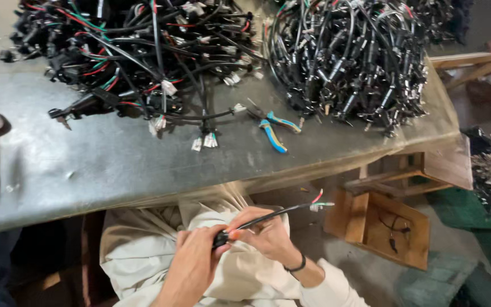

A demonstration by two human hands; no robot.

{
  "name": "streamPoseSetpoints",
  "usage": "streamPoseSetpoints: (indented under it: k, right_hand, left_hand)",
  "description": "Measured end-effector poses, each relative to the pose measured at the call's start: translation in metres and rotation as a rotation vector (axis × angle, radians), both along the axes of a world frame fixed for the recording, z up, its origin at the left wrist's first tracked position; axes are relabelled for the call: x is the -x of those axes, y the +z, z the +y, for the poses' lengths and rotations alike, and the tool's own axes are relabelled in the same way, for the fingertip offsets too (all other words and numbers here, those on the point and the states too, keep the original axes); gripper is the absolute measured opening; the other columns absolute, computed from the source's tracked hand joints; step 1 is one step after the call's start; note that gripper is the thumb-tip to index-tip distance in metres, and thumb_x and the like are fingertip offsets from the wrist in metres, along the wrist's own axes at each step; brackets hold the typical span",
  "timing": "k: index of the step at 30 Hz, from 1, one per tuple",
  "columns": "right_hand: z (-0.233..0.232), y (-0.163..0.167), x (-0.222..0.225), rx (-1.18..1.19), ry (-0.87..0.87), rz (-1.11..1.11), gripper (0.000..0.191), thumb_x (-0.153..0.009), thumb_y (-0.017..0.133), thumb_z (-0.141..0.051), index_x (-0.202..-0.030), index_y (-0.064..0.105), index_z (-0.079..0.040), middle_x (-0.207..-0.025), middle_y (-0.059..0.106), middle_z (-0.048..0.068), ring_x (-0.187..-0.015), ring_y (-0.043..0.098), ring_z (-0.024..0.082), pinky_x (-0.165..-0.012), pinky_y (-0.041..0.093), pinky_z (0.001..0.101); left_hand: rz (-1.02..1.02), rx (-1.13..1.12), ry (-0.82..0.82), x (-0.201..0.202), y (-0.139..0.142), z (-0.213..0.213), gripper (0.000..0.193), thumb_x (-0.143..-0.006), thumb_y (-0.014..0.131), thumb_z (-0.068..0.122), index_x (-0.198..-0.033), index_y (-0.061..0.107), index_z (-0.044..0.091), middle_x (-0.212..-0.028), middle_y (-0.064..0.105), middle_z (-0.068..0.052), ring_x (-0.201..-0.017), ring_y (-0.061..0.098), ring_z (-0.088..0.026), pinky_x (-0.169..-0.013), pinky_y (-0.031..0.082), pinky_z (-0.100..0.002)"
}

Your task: The person sits at a workbench and works on black wire harnesses with multi-colored leads. They use pliers to strip and trim wire ends, twist the exposed conductors, fit the wires into black connector bodies, and place finished harnesses onto the table among large piles of similar harnesses.

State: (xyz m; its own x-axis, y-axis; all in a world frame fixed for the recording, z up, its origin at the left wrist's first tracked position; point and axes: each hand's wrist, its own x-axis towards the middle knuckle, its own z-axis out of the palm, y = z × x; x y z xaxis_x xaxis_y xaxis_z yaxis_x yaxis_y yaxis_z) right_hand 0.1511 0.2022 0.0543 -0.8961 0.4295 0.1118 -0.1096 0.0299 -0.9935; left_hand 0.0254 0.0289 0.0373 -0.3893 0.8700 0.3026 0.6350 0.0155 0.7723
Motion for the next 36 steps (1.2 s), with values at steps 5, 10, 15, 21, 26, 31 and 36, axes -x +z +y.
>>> streamPoseSetpoints:
  k: [5, 10, 15, 21, 26, 31, 36]
  right_hand:
    - [0.076, 0.049, 0.033, -1.086, -0.156, -0.118, 0.021, -0.073, 0.081, -0.026, -0.090, 0.075, -0.015, -0.110, 0.076, 0.007, -0.099, 0.070, 0.029, -0.083, 0.056, 0.0389]
    - [0.128, 0.048, 0.046, -1.143, -0.548, -0.464, 0.038, -0.091, 0.074, -0.031, -0.123, 0.071, -0.011, -0.117, 0.073, 0.008, -0.103, 0.069, 0.030, -0.083, 0.055, 0.0407]
    - [0.089, 0.020, 0.002, -1.001, -0.455, -0.851, 0.021, -0.076, 0.076, -0.024, -0.087, 0.067, -0.009, -0.091, 0.069, 0.011, -0.088, 0.068, 0.030, -0.078, 0.054, 0.0394]
    - [-0.013, -0.042, -0.032, 0.380, 0.187, -0.515, 0.068, -0.080, 0.068, -0.007, -0.144, 0.049, -0.021, -0.100, 0.070, 0.008, -0.088, 0.069, 0.021, -0.078, 0.057, 0.0356]
    - [-0.051, -0.080, -0.027, 0.185, 0.276, -0.374, 0.060, -0.074, 0.055, -0.009, -0.134, 0.051, -0.006, -0.127, 0.064, 0.011, -0.118, 0.063, 0.021, -0.109, 0.045, 0.0370]
    - [-0.032, -0.095, -0.002, -0.142, 0.309, -0.185, 0.054, -0.086, 0.069, -0.015, -0.134, 0.048, -0.006, -0.146, 0.056, 0.015, -0.140, 0.050, 0.028, -0.120, 0.034, 0.0423]
    - [-0.026, -0.090, -0.018, -0.142, 0.336, -0.172, 0.064, -0.086, 0.061, -0.020, -0.146, 0.041, -0.005, -0.152, 0.046, 0.017, -0.148, 0.040, 0.033, -0.120, 0.026, 0.0438]
  left_hand:
    - [-0.093, -0.007, 0.169, -0.005, -0.012, -0.014, 0.036, -0.091, 0.070, 0.018, -0.124, 0.059, 0.006, -0.096, 0.066, -0.009, -0.089, 0.057, -0.029, -0.091, 0.041, -0.039]
    - [-0.050, -0.138, 0.325, 0.011, -0.023, -0.010, 0.039, -0.093, 0.070, 0.019, -0.127, 0.058, 0.004, -0.101, 0.068, -0.009, -0.095, 0.055, -0.028, -0.092, 0.041, -0.038]
    - [0.041, -0.078, 0.441, 0.031, -0.012, -0.001, 0.039, -0.087, 0.075, 0.025, -0.122, 0.063, 0.013, -0.088, 0.072, -0.005, -0.084, 0.054, -0.026, -0.085, 0.041, -0.038]
    - [-0.043, 0.030, 0.365, 0.031, 0.003, -0.005, 0.035, -0.094, 0.067, 0.023, -0.125, 0.060, 0.010, -0.087, 0.071, -0.008, -0.079, 0.056, -0.027, -0.087, 0.035, -0.039]
    - [-0.013, 0.086, 0.405, 0.034, 0.007, -0.009, 0.031, -0.098, 0.060, 0.025, -0.127, 0.060, 0.011, -0.085, 0.070, -0.008, -0.077, 0.055, -0.028, -0.090, 0.034, -0.039]
    - [0.031, -0.083, 0.439, 0.042, 0.004, -0.005, 0.034, -0.095, 0.061, 0.025, -0.126, 0.061, 0.011, -0.087, 0.070, -0.008, -0.076, 0.056, -0.026, -0.088, 0.035, -0.038]
    - [0.062, 0.052, 0.435, 0.040, 0.001, -0.015, 0.034, -0.093, 0.066, 0.026, -0.124, 0.062, 0.012, -0.080, 0.069, -0.007, -0.069, 0.052, -0.028, -0.086, 0.034, -0.038]
